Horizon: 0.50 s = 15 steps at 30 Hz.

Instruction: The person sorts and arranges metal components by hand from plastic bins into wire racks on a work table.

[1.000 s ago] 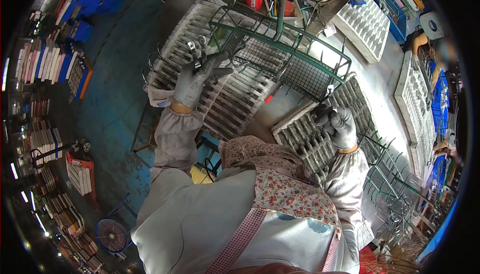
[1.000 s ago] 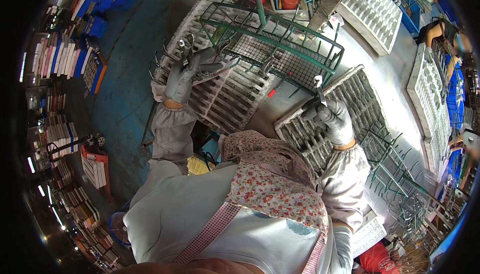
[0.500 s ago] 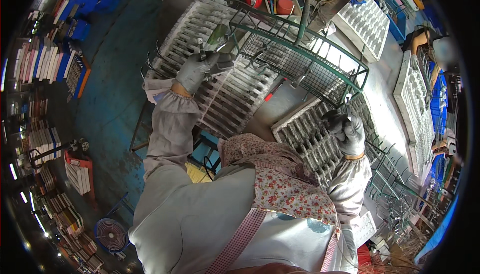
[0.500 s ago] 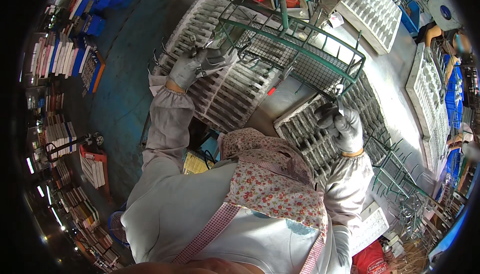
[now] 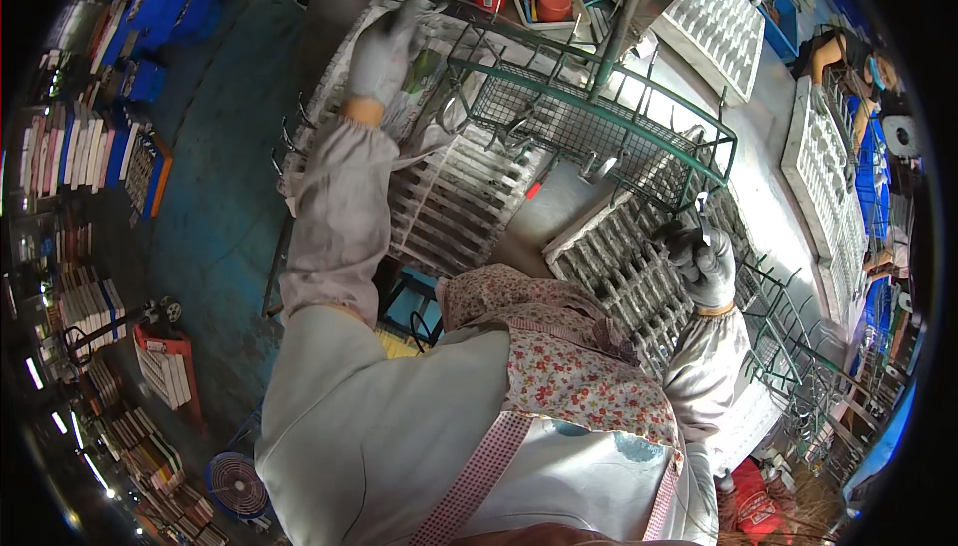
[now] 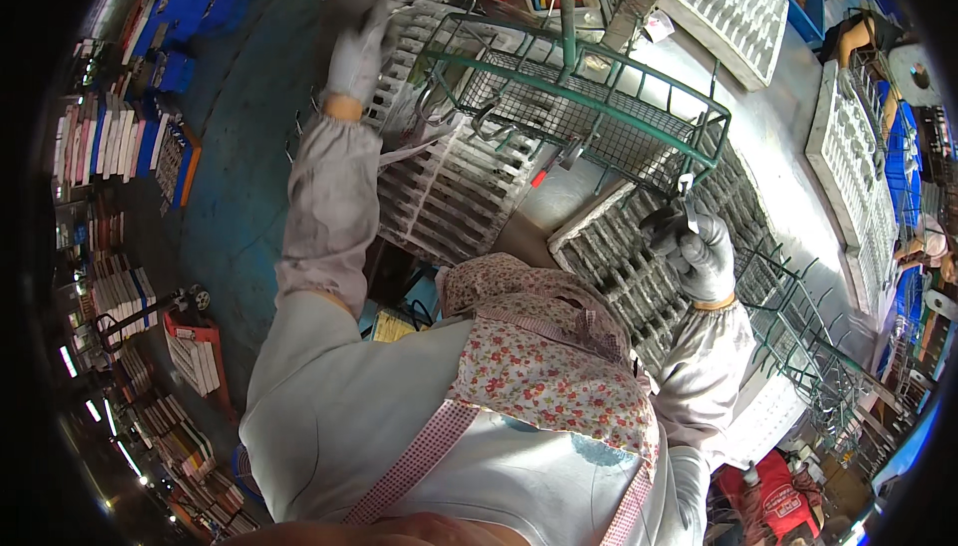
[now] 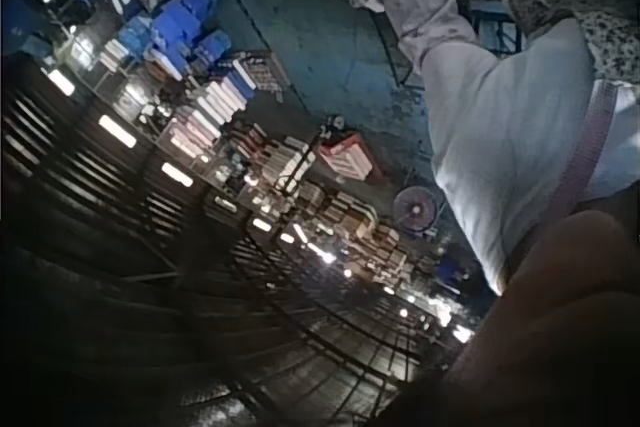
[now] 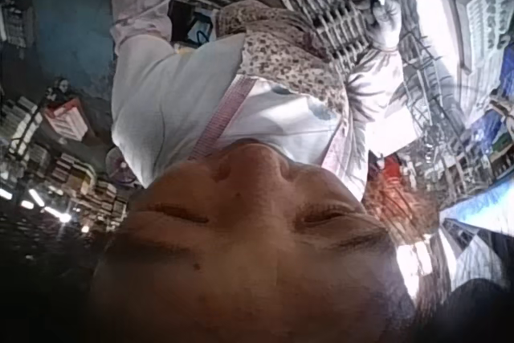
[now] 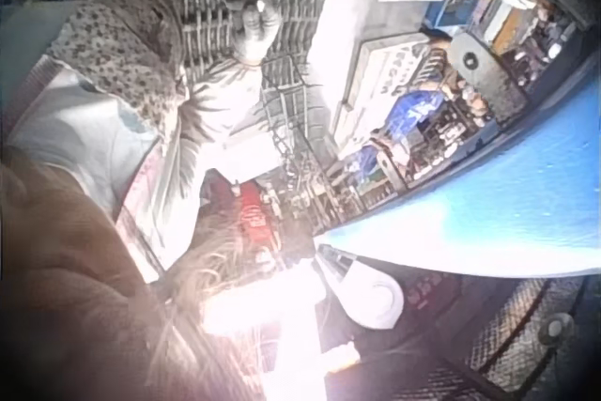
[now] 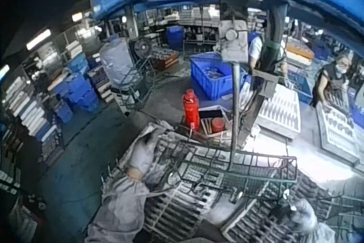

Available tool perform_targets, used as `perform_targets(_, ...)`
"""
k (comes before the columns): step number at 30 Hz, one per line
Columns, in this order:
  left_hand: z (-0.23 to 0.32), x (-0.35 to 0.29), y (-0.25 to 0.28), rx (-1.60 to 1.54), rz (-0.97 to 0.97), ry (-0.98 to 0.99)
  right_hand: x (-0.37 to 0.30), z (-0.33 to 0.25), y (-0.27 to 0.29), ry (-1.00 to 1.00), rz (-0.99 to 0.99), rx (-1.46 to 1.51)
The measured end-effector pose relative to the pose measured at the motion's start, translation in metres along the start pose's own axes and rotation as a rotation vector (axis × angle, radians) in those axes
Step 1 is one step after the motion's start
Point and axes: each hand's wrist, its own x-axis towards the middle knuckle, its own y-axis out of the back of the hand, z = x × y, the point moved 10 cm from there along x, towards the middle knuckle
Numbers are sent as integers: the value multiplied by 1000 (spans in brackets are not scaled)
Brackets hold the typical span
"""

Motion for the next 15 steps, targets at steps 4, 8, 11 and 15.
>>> perform_targets(4,48,31,-30,-343,-160,-282,1,-9,-10,74,11,-32)
perform_targets(8,43,66,-55,-16,-361,-229,-2,-8,-6,64,-1,13)
perform_targets(11,45,70,-65,0,-419,-152,-3,-12,-8,102,42,13)
perform_targets(15,66,72,-75,-88,-452,-202,-8,-10,-7,99,38,3)
